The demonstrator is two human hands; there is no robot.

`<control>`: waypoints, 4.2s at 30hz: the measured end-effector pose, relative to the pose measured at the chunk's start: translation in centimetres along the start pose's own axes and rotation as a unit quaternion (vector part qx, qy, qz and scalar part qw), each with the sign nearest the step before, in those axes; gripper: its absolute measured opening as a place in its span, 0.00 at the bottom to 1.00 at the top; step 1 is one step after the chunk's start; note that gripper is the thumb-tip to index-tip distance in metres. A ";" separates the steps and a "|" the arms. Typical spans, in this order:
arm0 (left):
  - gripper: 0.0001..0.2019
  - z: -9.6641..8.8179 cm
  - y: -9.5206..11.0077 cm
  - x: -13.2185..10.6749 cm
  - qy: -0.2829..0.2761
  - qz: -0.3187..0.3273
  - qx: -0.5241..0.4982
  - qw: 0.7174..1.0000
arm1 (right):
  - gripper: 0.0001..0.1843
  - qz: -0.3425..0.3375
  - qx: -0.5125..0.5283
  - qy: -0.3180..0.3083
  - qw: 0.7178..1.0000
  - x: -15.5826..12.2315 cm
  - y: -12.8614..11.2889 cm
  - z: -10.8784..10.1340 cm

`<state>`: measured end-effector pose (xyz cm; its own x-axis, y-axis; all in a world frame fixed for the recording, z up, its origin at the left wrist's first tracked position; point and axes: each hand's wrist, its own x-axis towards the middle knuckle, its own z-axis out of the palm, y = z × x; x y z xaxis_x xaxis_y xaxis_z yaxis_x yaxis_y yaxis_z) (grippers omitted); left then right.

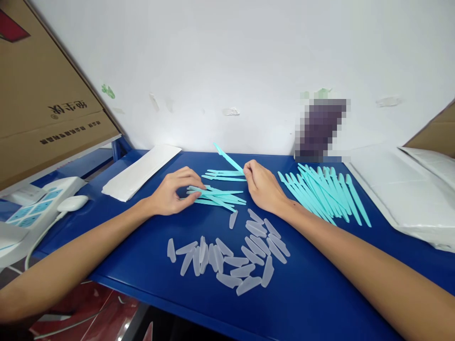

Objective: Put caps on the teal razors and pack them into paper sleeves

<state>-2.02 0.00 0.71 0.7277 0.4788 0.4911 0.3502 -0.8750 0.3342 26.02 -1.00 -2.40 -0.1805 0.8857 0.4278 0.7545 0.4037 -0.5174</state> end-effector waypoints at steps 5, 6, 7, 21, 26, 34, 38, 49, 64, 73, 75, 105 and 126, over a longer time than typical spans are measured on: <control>0.18 1.5 3.6 0.7 -0.156 0.088 0.102 0.979 | 0.11 0.019 -0.004 0.016 1.000 -0.1 -0.1 0.0; 0.18 1.9 4.0 0.8 -0.167 0.097 0.110 0.975 | 0.11 0.021 -0.012 0.020 0.999 -0.1 -0.2 -0.1; 0.18 2.1 4.2 0.9 -0.173 0.103 0.111 0.973 | 0.10 0.024 -0.019 0.023 0.999 -0.1 -0.2 -0.1; 0.07 0.3 3.1 0.7 -0.222 0.071 0.026 0.972 | 0.10 -0.038 0.037 0.096 0.994 -0.4 0.3 0.2; 0.07 -0.2 3.3 0.7 -0.224 0.021 -0.030 0.974 | 0.16 -0.026 0.115 0.110 0.987 -0.4 0.3 0.4; 0.06 -0.5 3.3 0.7 -0.253 0.034 0.002 0.967 | 0.17 0.000 0.174 0.092 0.980 -0.4 0.9 0.9; 0.09 -1.3 0.3 0.2 -0.143 0.066 0.124 0.980 | 0.12 -0.016 0.157 0.106 0.982 -0.4 0.6 0.7; 0.08 -0.7 -3.7 -0.6 0.124 -0.068 0.046 0.989 | 0.10 -0.091 0.027 0.144 0.985 -0.5 0.4 0.3; 0.09 -0.4 -3.4 -0.4 0.156 -0.107 0.026 0.982 | 0.12 -0.078 0.035 0.121 0.989 -0.6 0.1 0.1; 0.09 0.4 -2.7 -0.3 0.174 -0.169 -0.053 0.969 | 0.13 -0.111 0.055 0.037 0.992 -1.0 -0.5 -0.3; 0.09 0.5 -2.5 -0.2 0.175 -0.181 -0.079 0.965 | 0.13 -0.119 0.050 0.024 0.991 -1.1 -0.5 -0.2; 0.21 -0.6 -3.5 -0.6 -0.098 -0.067 0.058 0.991 | 0.13 -0.144 -0.001 -0.129 0.981 -0.6 -0.7 -0.2; 0.16 -0.5 -0.1 -0.1 -0.042 0.027 0.092 0.995 | 0.14 -0.005 -0.085 -0.057 0.995 0.1 0.0 0.3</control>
<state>-2.45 0.10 0.98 0.7919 0.4303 0.4333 0.4058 -0.9010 0.1533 25.85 -0.85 -2.61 -0.2519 0.9056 0.3412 0.8467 0.3770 -0.3755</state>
